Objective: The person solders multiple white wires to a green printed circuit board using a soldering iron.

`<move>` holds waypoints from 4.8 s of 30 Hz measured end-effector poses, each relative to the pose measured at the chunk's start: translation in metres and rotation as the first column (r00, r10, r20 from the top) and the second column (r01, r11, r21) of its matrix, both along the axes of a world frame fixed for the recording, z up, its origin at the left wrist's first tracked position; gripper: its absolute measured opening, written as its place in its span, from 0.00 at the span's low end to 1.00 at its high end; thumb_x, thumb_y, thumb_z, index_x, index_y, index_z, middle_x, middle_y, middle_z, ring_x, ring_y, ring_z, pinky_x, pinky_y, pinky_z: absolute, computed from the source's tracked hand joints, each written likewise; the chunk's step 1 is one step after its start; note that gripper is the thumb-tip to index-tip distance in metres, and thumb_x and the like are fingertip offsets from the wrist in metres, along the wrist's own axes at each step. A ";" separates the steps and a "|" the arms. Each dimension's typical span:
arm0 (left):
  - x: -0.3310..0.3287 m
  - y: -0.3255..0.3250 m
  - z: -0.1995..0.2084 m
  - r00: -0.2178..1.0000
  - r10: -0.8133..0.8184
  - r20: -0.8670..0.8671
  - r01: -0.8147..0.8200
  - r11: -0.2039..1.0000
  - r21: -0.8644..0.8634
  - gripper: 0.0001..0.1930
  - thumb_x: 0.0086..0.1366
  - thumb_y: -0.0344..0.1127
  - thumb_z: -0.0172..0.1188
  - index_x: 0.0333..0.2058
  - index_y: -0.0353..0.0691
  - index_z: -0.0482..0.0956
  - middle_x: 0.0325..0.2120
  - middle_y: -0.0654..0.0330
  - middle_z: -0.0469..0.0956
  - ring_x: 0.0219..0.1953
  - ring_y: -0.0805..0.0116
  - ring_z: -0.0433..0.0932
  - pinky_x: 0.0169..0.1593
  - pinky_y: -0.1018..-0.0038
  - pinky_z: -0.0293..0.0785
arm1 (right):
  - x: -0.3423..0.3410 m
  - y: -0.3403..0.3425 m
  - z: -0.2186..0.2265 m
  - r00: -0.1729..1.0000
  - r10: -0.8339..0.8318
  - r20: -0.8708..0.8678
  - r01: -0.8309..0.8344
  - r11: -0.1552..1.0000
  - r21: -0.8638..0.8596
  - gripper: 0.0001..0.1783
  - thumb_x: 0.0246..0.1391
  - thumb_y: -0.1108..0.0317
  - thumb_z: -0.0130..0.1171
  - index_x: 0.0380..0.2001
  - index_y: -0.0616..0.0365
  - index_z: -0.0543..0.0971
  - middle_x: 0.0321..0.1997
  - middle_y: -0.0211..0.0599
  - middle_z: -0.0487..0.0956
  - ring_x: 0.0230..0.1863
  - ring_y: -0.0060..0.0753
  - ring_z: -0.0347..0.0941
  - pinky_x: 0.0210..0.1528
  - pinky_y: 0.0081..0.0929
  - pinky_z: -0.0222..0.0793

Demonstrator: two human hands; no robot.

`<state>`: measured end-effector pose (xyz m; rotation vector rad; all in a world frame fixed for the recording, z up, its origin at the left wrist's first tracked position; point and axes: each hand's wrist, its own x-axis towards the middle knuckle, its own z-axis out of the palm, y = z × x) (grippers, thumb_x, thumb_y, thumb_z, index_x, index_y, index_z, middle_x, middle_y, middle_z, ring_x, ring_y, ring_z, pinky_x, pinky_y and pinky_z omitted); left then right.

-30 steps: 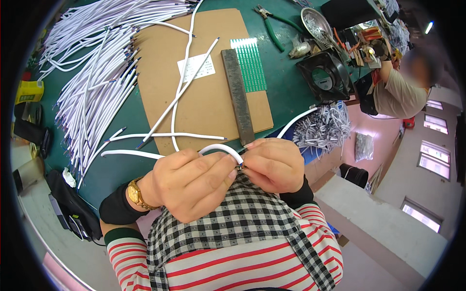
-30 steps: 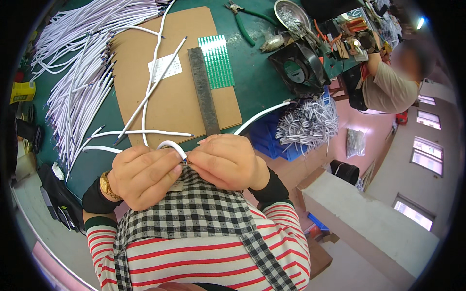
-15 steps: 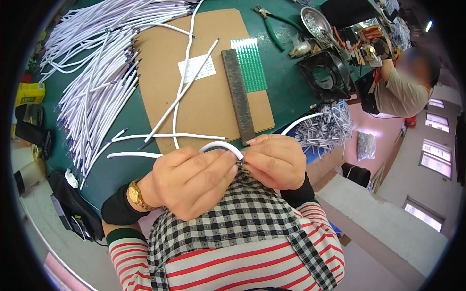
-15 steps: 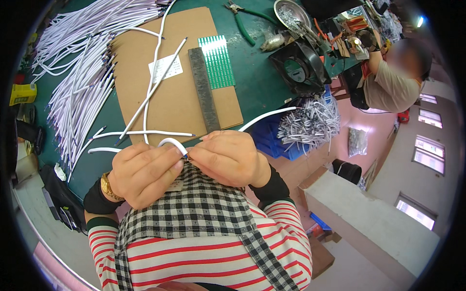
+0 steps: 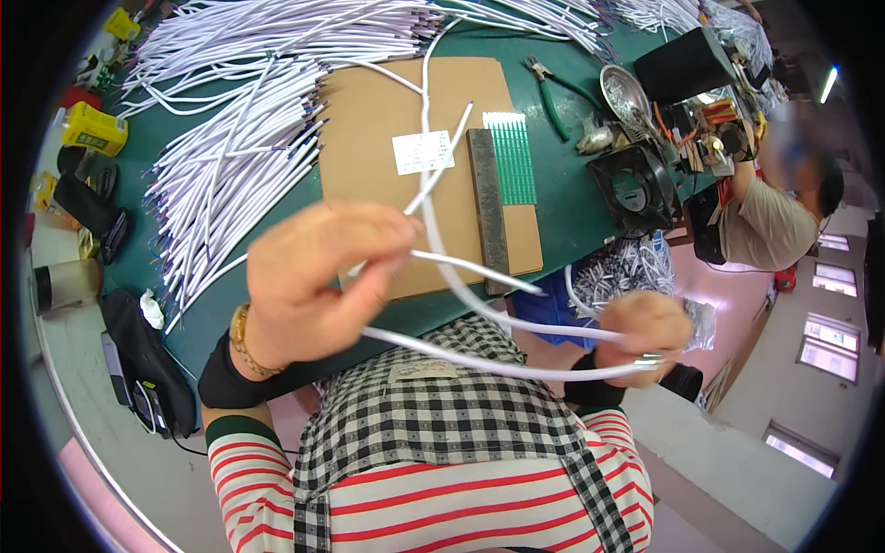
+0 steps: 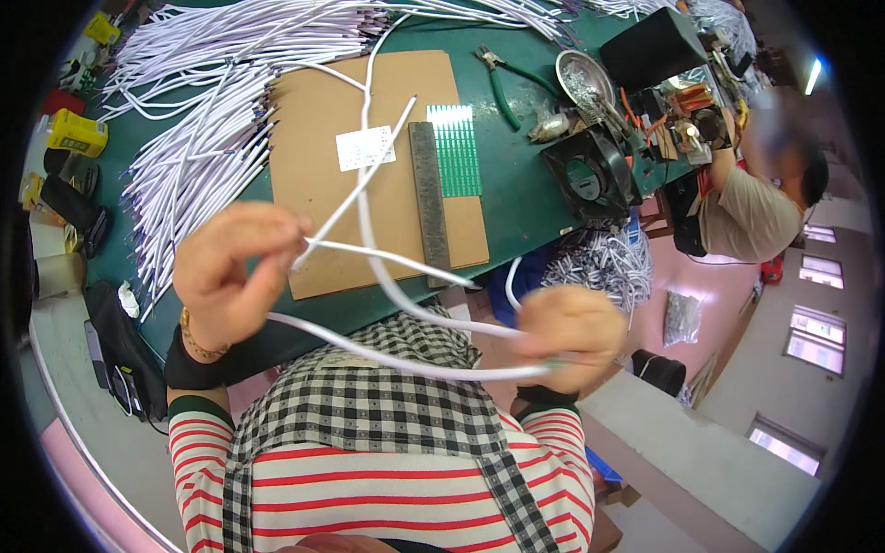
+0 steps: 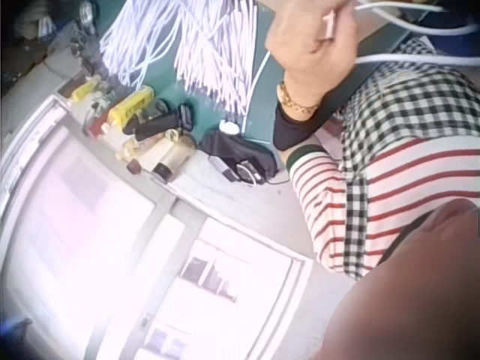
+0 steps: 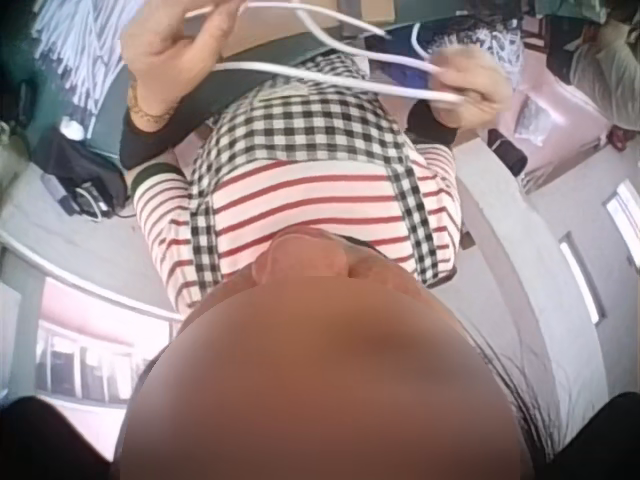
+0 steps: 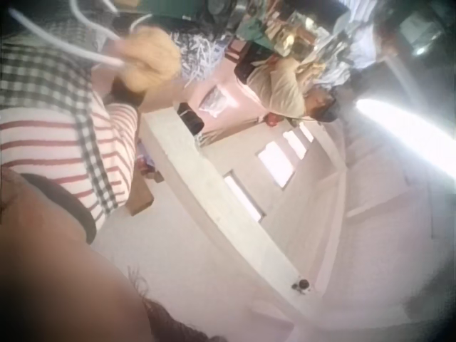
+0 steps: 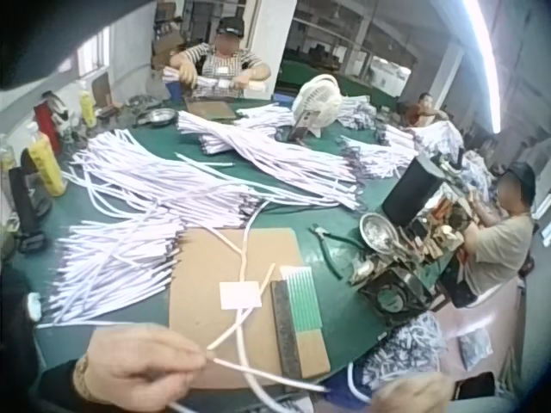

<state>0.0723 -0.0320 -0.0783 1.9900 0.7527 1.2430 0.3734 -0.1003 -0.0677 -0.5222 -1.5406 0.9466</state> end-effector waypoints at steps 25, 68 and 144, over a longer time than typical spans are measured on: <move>0.096 0.012 -0.087 0.816 -0.301 -0.493 0.464 0.850 0.250 0.06 0.59 0.32 0.56 0.33 0.38 0.72 0.50 0.51 0.69 0.53 0.54 0.67 0.51 0.63 0.65 | 0.046 -0.071 0.067 0.936 0.092 -0.340 -0.079 0.996 0.051 0.07 0.47 0.72 0.64 0.27 0.59 0.75 0.16 0.29 0.69 0.11 0.14 0.63 0.13 0.13 0.57; -0.217 0.114 -0.075 -0.188 0.648 -0.738 -0.556 0.549 0.624 0.14 0.62 0.30 0.52 0.46 0.34 0.74 0.44 0.49 0.76 0.46 0.51 0.74 0.49 0.64 0.70 | 0.523 -0.216 0.139 -0.307 -0.716 0.627 0.885 0.028 0.465 0.09 0.58 0.66 0.57 0.37 0.60 0.73 0.29 0.34 0.78 0.32 0.25 0.75 0.38 0.23 0.71; 0.038 -0.023 -0.104 0.475 0.338 -0.812 -0.157 0.941 0.301 0.25 0.56 0.44 0.59 0.51 0.43 0.72 0.54 0.43 0.67 0.64 0.46 0.57 0.55 0.33 0.47 | -0.018 0.067 -0.082 0.970 -0.241 -0.015 0.177 0.754 -0.633 0.11 0.56 0.77 0.56 0.42 0.72 0.77 0.35 0.34 0.80 0.33 0.18 0.74 0.36 0.15 0.70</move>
